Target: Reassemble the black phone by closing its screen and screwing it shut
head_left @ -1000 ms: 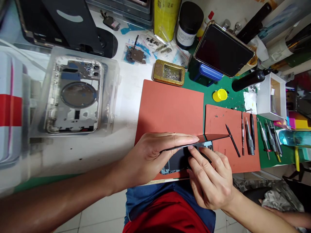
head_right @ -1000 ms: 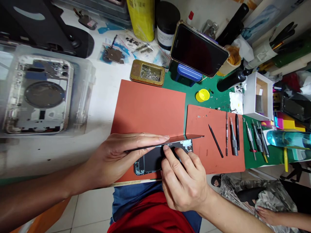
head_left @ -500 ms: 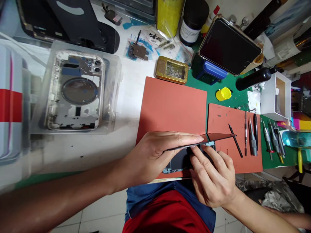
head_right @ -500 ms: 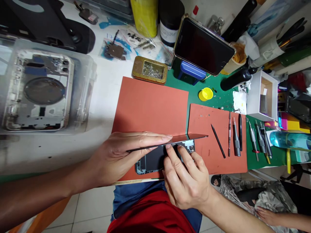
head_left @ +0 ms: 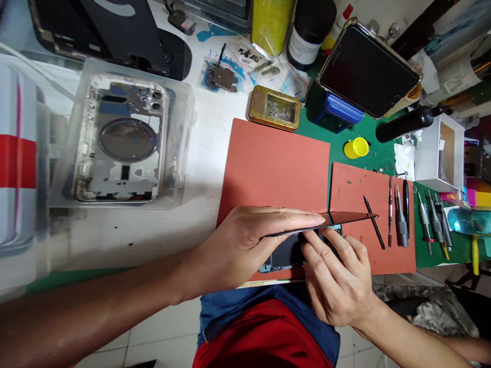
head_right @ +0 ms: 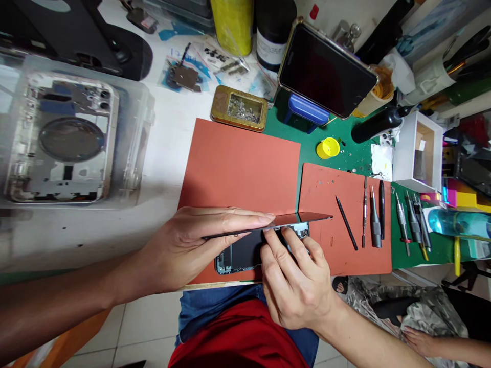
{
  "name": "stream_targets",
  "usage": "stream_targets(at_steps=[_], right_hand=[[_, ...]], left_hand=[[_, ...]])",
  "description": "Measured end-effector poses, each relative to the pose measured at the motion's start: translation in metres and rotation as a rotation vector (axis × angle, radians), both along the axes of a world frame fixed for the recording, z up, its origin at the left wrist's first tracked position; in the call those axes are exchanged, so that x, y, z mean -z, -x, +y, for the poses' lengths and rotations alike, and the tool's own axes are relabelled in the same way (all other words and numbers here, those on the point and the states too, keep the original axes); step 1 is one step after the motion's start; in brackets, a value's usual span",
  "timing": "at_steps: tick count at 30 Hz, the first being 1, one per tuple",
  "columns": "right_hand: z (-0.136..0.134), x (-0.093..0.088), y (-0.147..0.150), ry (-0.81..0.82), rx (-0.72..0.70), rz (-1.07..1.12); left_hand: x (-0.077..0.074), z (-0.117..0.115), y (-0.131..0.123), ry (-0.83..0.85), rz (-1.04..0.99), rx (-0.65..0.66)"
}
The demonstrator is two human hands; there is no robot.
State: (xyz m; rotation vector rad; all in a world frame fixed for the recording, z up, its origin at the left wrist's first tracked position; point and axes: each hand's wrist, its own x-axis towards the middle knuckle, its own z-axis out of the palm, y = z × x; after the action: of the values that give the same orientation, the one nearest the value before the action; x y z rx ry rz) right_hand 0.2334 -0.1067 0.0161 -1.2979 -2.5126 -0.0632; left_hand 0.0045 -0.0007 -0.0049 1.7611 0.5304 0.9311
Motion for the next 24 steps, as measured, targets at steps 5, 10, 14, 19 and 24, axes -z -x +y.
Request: stream_targets(at_steps=[5,10,14,19,24], right_hand=[[0.001,-0.001,-0.001,0.039,-0.001,0.031],[0.004,-0.005,-0.004,0.168,0.014,0.155],[0.007,-0.009,-0.009,0.276,0.027,0.254],[0.008,-0.01,-0.012,0.3,0.029,0.268],[0.007,-0.01,-0.012,0.299,0.046,0.303]], left_hand=[[0.0,0.001,-0.001,0.015,-0.015,0.006],[-0.002,0.0,-0.001,0.034,-0.009,0.009],[-0.002,0.001,-0.001,0.04,-0.007,0.01],[-0.003,0.001,-0.002,0.041,-0.004,0.011],[-0.003,0.001,-0.003,0.062,0.002,0.008]])
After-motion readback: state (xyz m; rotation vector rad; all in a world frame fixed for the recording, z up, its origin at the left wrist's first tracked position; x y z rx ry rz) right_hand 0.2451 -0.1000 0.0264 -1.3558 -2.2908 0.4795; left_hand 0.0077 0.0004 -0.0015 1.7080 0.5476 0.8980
